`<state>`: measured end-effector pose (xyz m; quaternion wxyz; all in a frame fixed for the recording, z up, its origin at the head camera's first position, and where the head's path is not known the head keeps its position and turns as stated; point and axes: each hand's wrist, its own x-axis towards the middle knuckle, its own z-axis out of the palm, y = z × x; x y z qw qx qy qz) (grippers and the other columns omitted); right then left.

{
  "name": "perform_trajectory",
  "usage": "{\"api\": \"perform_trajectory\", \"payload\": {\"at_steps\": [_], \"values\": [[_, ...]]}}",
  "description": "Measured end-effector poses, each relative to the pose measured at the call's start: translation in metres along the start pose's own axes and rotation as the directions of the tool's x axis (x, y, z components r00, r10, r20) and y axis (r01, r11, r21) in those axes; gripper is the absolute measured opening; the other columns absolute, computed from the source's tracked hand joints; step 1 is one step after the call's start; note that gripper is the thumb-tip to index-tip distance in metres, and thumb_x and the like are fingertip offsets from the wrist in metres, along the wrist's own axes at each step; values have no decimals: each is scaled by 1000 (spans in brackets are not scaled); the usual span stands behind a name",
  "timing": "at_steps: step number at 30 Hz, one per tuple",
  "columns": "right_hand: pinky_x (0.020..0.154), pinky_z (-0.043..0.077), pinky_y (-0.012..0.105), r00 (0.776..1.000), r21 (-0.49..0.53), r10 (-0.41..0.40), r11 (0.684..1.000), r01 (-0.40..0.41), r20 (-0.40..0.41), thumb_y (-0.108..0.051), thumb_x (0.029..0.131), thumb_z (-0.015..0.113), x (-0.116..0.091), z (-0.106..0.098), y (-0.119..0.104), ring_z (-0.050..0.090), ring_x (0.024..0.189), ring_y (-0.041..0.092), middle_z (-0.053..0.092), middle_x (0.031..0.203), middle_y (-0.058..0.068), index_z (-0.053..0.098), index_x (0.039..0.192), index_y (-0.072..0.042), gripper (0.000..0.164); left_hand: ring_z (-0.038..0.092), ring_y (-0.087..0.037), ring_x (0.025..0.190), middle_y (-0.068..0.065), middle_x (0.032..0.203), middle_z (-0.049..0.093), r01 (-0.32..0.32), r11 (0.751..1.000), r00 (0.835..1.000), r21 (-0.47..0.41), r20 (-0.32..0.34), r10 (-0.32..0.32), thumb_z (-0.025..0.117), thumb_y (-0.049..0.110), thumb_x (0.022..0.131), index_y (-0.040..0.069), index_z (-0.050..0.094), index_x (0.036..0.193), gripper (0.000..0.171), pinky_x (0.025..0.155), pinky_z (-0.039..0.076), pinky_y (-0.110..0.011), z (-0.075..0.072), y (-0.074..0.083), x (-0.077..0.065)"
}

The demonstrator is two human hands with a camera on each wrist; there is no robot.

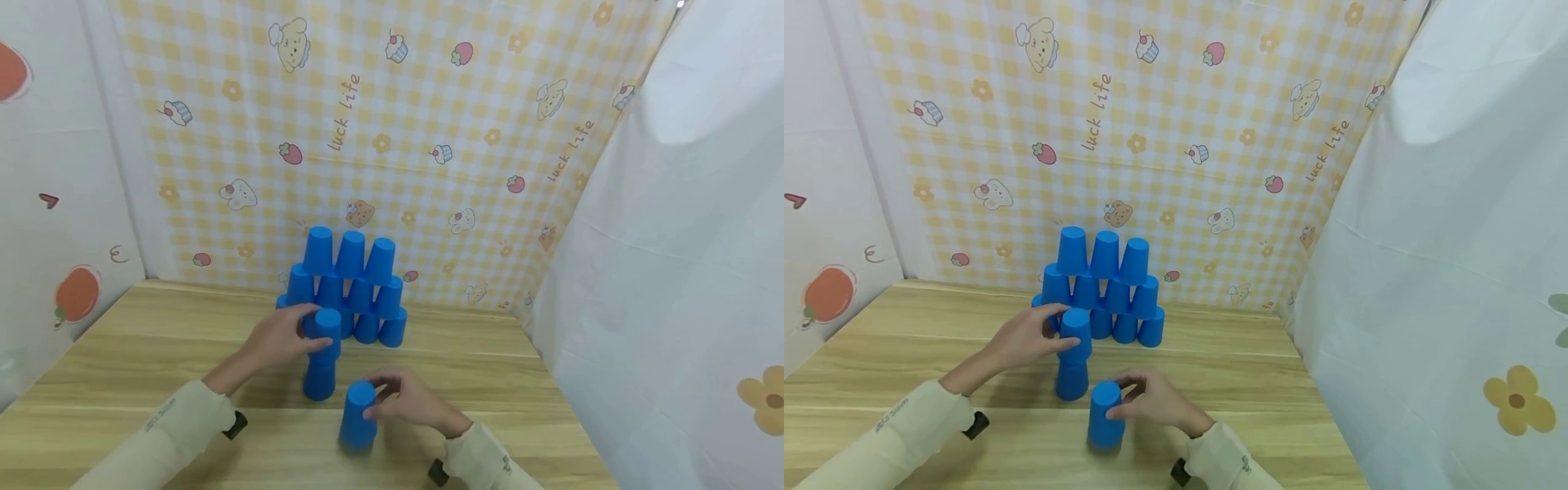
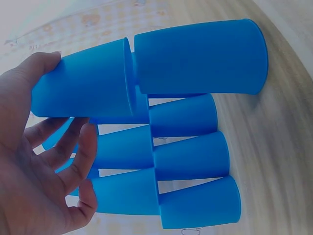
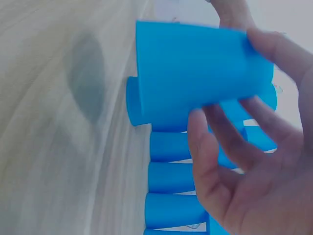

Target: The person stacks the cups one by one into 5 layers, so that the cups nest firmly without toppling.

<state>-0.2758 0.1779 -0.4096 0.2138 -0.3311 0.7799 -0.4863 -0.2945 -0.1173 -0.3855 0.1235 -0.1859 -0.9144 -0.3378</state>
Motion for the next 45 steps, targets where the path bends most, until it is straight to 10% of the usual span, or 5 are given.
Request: {"api": "perform_trajectory", "payload": {"at_steps": [13, 33, 45], "values": [[83, 55, 41, 931, -31, 122, 989, -142, -345, -33, 87, 77, 7, -5, -17, 64, 98, 23, 67, 119, 7, 64, 128, -12, 47, 58, -20, 77, -10, 97, 65, 51, 996, 991, -67, -123, -59, 73, 51, 86, 5, 58, 130, 66, 62, 51, -32, -16, 9, 13], [82, 55, 41, 903, -25, 8, 999, -21, -429, -26, 90, 74, 13, -20, -50, 65, 98, 29, 67, 120, 10, 63, 131, -13, 44, 64, -28, 88, -16, 123, 64, 16, 995, 986, -102, -163, -33, 71, 48, 89, 5, 57, 133, 63, 72, 55, -41, -52, 35, 58], [78, 55, 41, 869, -76, -31, 997, -7, -494, -35, 87, 77, 21, -31, -78, 64, 97, 26, 67, 119, 4, 63, 132, -19, 50, 65, -25, 82, -12, 122, 66, -46, 994, 947, -99, -321, 11, 68, 53, 89, 7, 58, 133, 65, 70, 54, -41, -79, 52, 96]]}}
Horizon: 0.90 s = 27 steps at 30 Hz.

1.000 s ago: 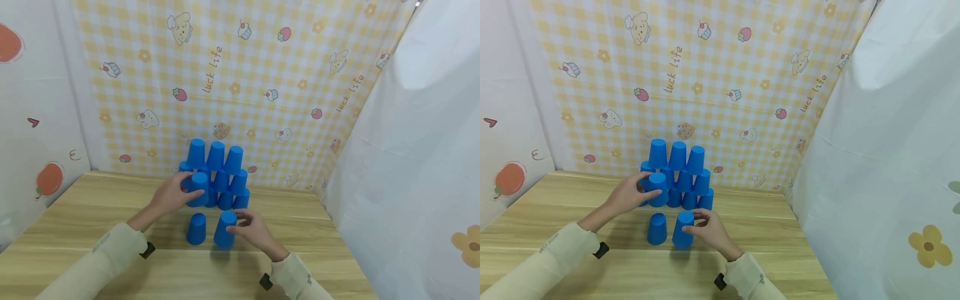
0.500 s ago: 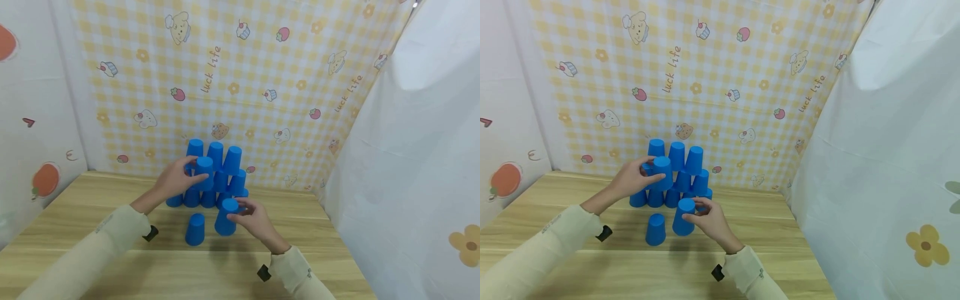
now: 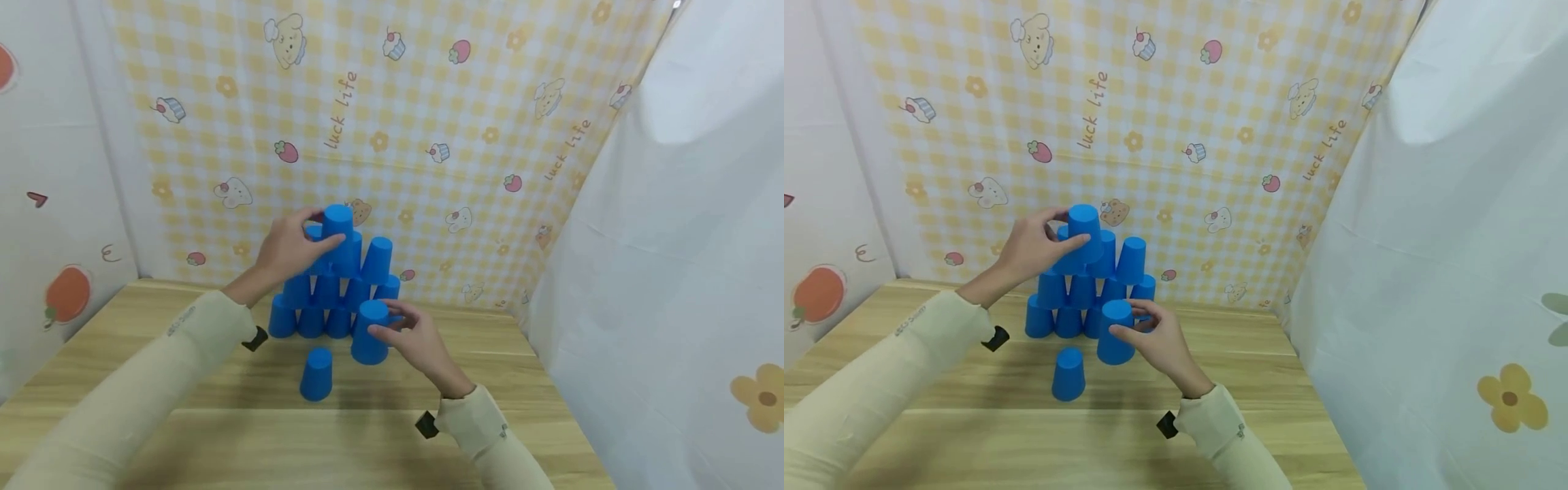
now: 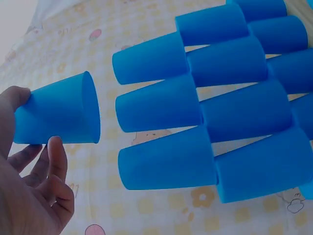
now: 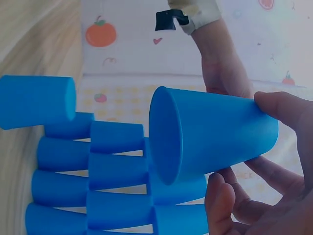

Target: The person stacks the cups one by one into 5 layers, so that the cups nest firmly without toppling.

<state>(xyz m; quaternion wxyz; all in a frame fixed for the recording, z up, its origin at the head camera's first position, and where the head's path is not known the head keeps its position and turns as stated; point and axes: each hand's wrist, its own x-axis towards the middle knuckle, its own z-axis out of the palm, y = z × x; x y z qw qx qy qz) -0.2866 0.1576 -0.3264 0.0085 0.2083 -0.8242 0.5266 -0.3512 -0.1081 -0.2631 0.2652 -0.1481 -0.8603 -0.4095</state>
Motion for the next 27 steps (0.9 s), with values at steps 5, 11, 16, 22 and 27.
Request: {"api": "perform_trajectory", "payload": {"at_steps": [5, 11, 16, 22, 27], "values": [[75, 56, 41, 999, 7, -42, 999, 42, -11, -31, 88, 77, 5, 0, -11, 65, 96, 26, 68, 117, 5, 64, 131, -18, 47, 64, -31, 105, -14, 127, 64, 5, 1000, 999, 12, -45, -4, 68, 52, 90, 6, 58, 133, 63, 86, 52, -50, -4, 1, 16], [77, 56, 41, 994, 7, -95, 995, 95, -51, -24, 89, 75, 18, -5, -26, 65, 93, 27, 67, 118, 10, 63, 132, -13, 45, 51, -35, 130, -15, 134, 61, 63, 998, 998, 26, -25, -62, 65, 52, 91, 6, 55, 137, 66, 103, 40, -59, -3, -5, 30], [80, 56, 40, 984, -4, -111, 994, 112, -138, -29, 90, 75, 40, -15, -38, 66, 92, 26, 67, 117, 9, 63, 132, -14, 46, 52, -35, 128, -15, 134, 61, 73, 996, 997, 44, -29, -72, 64, 54, 91, 6, 55, 137, 67, 102, 41, -58, 1, -9, 38], [83, 56, 40, 956, -37, -116, 993, 110, -271, -43, 87, 75, 77, -21, -49, 67, 92, 23, 70, 113, 6, 63, 131, -15, 54, 56, -36, 124, -16, 133, 61, 84, 992, 996, 91, -27, -82, 65, 53, 91, 6, 56, 136, 65, 95, 47, -56, 5, -11, 42], [82, 55, 39, 936, -115, -178, 982, 149, -305, -47, 88, 73, 104, -22, -58, 64, 92, 22, 69, 115, 7, 63, 132, -14, 57, 57, -37, 122, -15, 134, 61, 68, 991, 998, 113, -27, -65, 65, 52, 92, 7, 57, 135, 63, 90, 51, -54, 5, -13, 42]]}}
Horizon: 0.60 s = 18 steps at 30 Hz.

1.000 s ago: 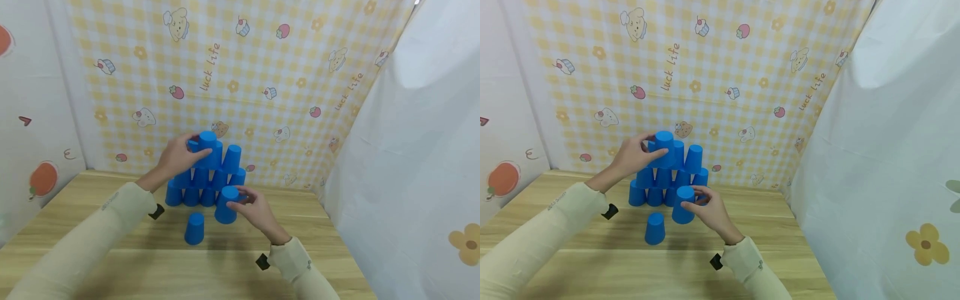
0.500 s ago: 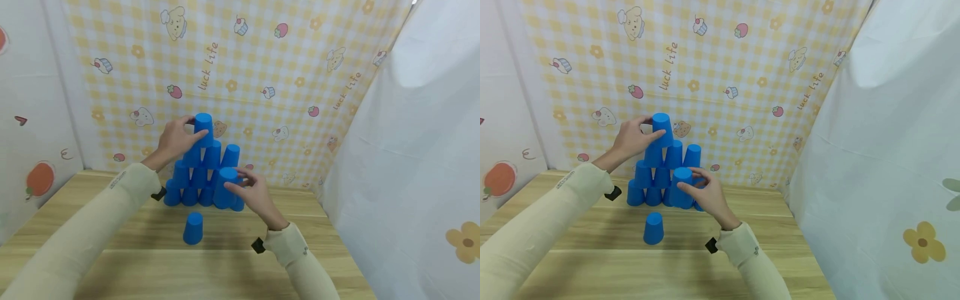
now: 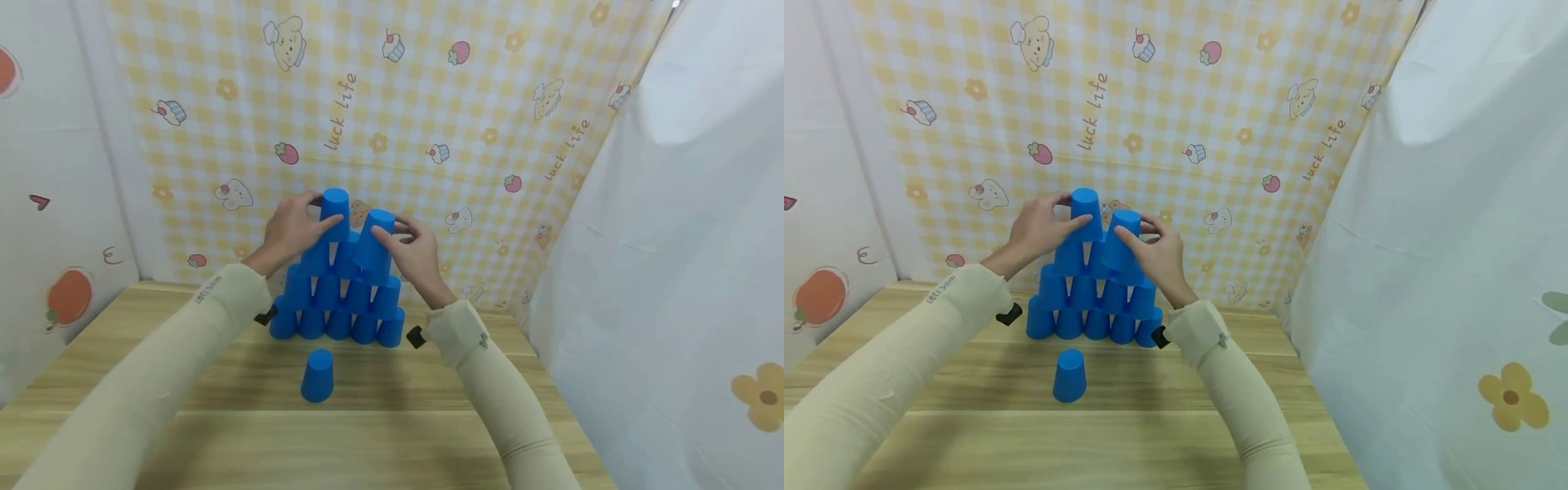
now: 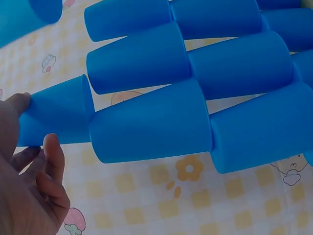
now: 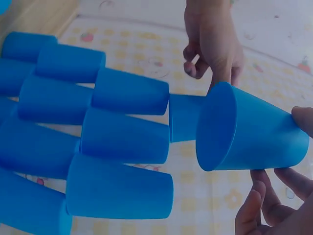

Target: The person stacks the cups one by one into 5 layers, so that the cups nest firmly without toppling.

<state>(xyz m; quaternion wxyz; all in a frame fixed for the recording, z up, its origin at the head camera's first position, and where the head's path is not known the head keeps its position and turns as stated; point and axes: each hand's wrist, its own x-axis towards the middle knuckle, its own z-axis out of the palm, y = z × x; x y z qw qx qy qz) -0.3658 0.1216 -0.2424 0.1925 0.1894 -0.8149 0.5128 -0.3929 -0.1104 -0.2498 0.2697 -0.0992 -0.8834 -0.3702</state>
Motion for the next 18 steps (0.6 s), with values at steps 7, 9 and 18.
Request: {"api": "perform_trajectory", "payload": {"at_steps": [7, 9, 18], "values": [[85, 54, 40, 1000, -10, -8, 1000, 7, -16, -48, 88, 72, 29, 10, -4, 64, 100, 23, 67, 120, 7, 62, 133, -16, 55, 55, -37, 124, -15, 136, 59, 15, 1000, 1000, -18, 5, -15, 63, 53, 93, 8, 54, 138, 64, 92, 49, -56, 1, -6, 2], [88, 54, 40, 1000, -19, 13, 1000, -13, -11, -49, 88, 72, 36, 12, -4, 64, 103, 22, 67, 122, 6, 62, 133, -17, 57, 55, -36, 124, -15, 137, 59, 31, 999, 999, -11, 9, -31, 62, 53, 93, 8, 54, 139, 64, 93, 49, -56, 1, -7, 3], [90, 54, 43, 996, -67, 92, 993, -92, -12, -54, 86, 71, 53, 20, 7, 63, 111, 22, 65, 127, 5, 61, 135, -19, 61, 53, -37, 126, -16, 138, 57, 50, 999, 998, -3, 47, -50, 62, 53, 93, 7, 52, 140, 67, 96, 46, -58, 1, -11, 5]]}}
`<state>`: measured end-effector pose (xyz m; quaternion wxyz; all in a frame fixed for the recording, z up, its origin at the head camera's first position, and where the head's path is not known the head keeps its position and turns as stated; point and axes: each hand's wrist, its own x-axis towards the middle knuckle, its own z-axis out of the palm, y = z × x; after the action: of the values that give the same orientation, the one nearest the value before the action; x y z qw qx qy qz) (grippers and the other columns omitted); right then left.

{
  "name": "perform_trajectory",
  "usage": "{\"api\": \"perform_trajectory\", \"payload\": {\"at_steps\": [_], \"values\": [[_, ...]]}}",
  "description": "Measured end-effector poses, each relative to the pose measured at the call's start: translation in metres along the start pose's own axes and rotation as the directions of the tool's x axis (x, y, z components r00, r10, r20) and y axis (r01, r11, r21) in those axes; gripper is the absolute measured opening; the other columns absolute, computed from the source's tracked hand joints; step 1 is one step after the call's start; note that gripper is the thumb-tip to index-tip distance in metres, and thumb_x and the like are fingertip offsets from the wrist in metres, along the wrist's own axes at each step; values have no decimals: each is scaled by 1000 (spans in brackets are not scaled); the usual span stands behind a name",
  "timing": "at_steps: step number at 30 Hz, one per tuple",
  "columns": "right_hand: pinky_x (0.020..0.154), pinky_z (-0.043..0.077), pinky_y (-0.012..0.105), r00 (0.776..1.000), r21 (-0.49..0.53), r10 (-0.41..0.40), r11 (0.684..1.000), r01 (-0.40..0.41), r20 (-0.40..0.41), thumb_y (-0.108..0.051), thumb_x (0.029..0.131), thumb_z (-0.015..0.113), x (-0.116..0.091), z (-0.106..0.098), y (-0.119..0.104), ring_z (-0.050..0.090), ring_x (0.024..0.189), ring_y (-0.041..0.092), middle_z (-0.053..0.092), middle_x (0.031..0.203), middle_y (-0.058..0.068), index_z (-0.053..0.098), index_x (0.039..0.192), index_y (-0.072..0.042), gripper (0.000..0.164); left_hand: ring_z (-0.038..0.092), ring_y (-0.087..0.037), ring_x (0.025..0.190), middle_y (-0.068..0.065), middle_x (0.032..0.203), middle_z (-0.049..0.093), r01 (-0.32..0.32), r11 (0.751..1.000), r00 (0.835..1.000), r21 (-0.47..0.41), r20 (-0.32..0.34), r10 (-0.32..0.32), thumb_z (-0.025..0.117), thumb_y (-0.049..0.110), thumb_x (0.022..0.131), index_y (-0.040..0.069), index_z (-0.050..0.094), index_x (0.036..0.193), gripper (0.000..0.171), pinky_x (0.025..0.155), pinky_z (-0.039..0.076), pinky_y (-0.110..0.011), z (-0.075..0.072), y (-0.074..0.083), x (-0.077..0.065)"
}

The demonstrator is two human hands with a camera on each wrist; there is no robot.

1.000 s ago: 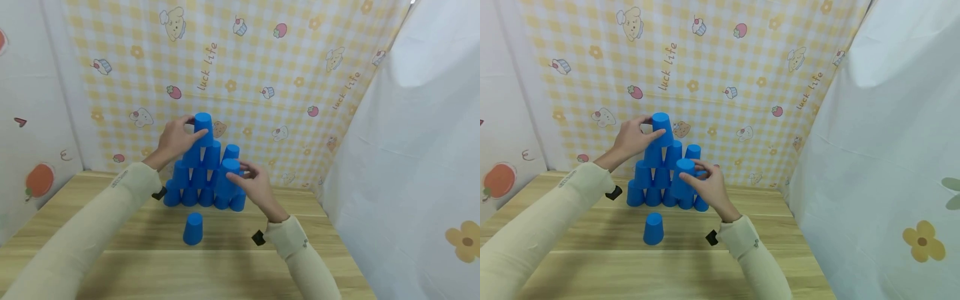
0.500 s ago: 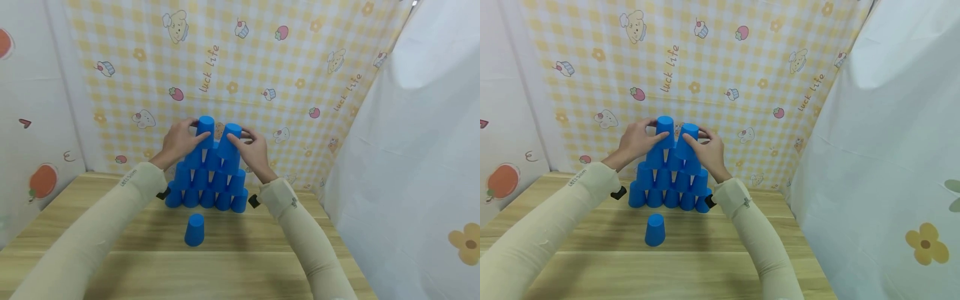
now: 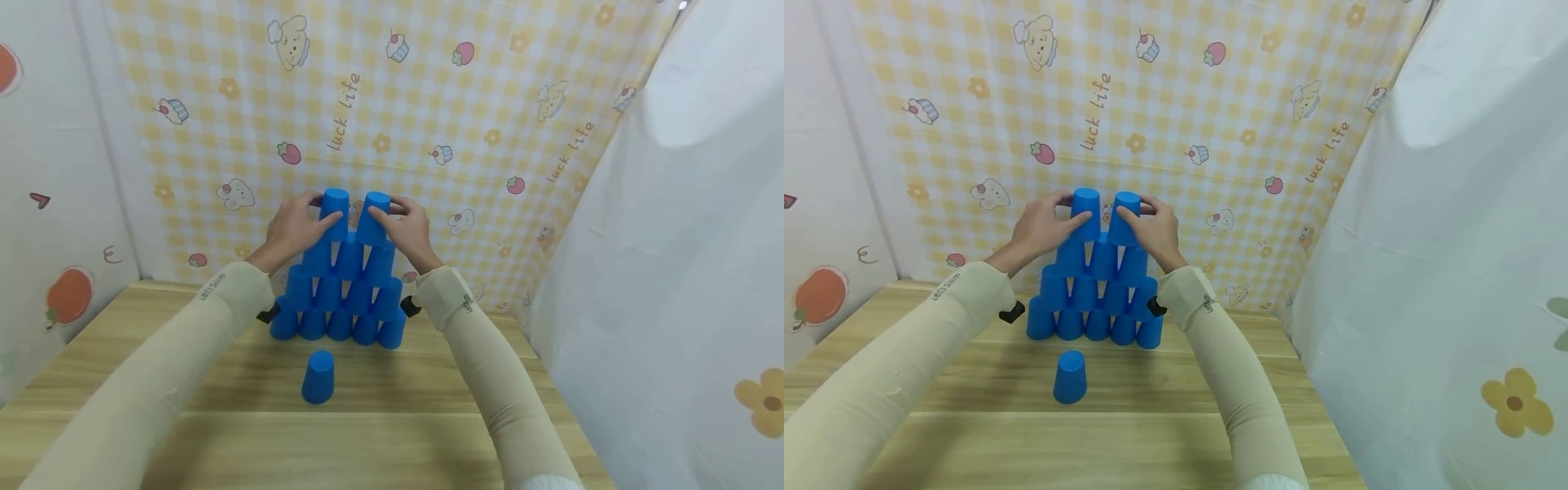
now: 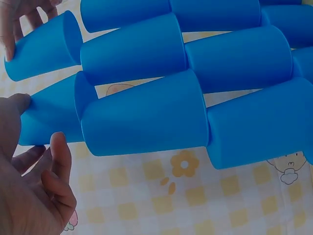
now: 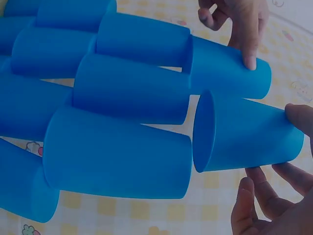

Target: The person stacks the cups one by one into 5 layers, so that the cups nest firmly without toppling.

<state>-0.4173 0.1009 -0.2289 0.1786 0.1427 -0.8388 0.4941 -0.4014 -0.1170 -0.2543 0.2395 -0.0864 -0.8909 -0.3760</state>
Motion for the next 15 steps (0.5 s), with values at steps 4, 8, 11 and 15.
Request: {"api": "perform_trajectory", "payload": {"at_steps": [4, 8, 11, 15], "values": [[92, 54, 43, 1000, -2, 9, 1000, -9, 15, -53, 86, 71, 4, 1, 6, 62, 114, 22, 64, 130, 4, 61, 135, -19, 61, 55, -38, 124, -16, 137, 58, 1, 999, 999, 32, 53, -3, 64, 48, 94, 8, 51, 142, 64, 90, 50, -57, -3, -3, -3], [94, 52, 46, 999, 14, 35, 999, -36, 24, -53, 86, 72, 5, 1, 10, 60, 117, 22, 63, 131, 3, 61, 135, -19, 61, 53, -39, 125, -15, 137, 58, 6, 999, 995, 47, 97, -11, 63, 45, 95, 10, 49, 144, 62, 88, 50, -56, -5, -6, -4], [95, 51, 47, 999, 30, 45, 999, -46, 29, -52, 86, 72, 5, 1, 11, 60, 117, 21, 64, 131, 3, 61, 135, -18, 61, 54, -39, 124, -15, 135, 59, -8, 999, 995, 45, 97, 4, 63, 45, 95, 10, 50, 142, 60, 88, 50, -56, -6, -7, -4], [96, 51, 46, 998, 37, 34, 999, -36, 44, -52, 86, 72, 6, 3, 13, 61, 117, 20, 64, 131, 3, 60, 136, -18, 61, 55, -38, 123, -15, 134, 60, -6, 998, 995, 57, 97, 0, 64, 44, 95, 10, 52, 141, 59, 85, 51, -54, -6, -8, -4]]}}
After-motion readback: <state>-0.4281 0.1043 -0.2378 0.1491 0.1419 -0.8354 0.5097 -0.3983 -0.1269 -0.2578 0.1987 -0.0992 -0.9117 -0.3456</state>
